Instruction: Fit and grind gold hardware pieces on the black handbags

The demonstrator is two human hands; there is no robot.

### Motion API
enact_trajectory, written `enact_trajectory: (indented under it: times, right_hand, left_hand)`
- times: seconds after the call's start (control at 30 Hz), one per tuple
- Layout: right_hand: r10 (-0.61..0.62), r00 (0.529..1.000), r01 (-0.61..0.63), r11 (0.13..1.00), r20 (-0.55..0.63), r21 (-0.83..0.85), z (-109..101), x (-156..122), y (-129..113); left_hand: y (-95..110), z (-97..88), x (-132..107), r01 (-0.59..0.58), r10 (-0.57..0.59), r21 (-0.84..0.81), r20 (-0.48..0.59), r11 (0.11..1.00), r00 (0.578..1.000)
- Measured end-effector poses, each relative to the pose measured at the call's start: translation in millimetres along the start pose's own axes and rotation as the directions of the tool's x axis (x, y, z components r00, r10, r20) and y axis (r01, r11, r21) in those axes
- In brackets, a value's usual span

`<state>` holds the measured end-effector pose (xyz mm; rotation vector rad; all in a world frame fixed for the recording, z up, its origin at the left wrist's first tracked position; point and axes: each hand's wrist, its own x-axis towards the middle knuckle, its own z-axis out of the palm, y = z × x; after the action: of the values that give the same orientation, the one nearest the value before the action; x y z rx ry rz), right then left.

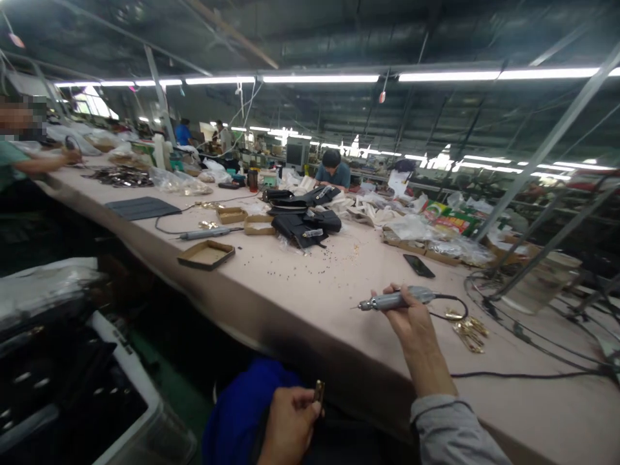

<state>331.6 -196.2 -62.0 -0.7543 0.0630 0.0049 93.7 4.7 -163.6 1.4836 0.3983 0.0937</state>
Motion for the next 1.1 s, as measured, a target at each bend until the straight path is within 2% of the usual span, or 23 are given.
enact_trajectory:
  times: [0.07, 0.2, 0.27, 0.37, 0.6, 1.1]
  right_hand:
    - [0.039, 0.997, -0.04, 0.999, 0.06, 0.009, -1.3, -39.2, 7.4]
    - [0.1, 0.985, -0.103, 0.995, 0.144, 0.016, -3.4, -106.5, 23.6]
    - [0.129, 0.981, -0.132, 0.991, 0.146, 0.015, -7.9, -129.9, 32.1]
    - [0.148, 0.98, -0.147, 0.989, 0.134, -0.019, -18.8, -150.4, 43.0]
    - [0.125, 0.985, -0.113, 0.989, 0.121, -0.099, -36.1, -160.0, 53.1]
    - [0.123, 0.981, -0.107, 0.988, 0.149, -0.111, -43.7, -157.3, 63.0]
  left_hand:
    - [2.3, 0.3, -2.6, 0.048, -0.048, -0.001, 0.059, 0.999, 0.997]
    - [4.0, 0.2, -6.7, 0.083, -0.082, -0.003, 0.1, 0.997, 0.992]
    - [4.4, 0.5, -8.9, 0.104, -0.1, -0.023, 0.119, 0.994, 0.988]
    - [5.4, 1.1, -12.2, 0.097, -0.089, -0.054, 0.133, 0.994, 0.987]
    - [6.1, 0.2, -14.5, 0.083, -0.069, -0.087, 0.151, 0.993, 0.986]
    - [7.8, -0.7, -13.2, 0.116, -0.094, -0.14, 0.152, 0.983, 0.984]
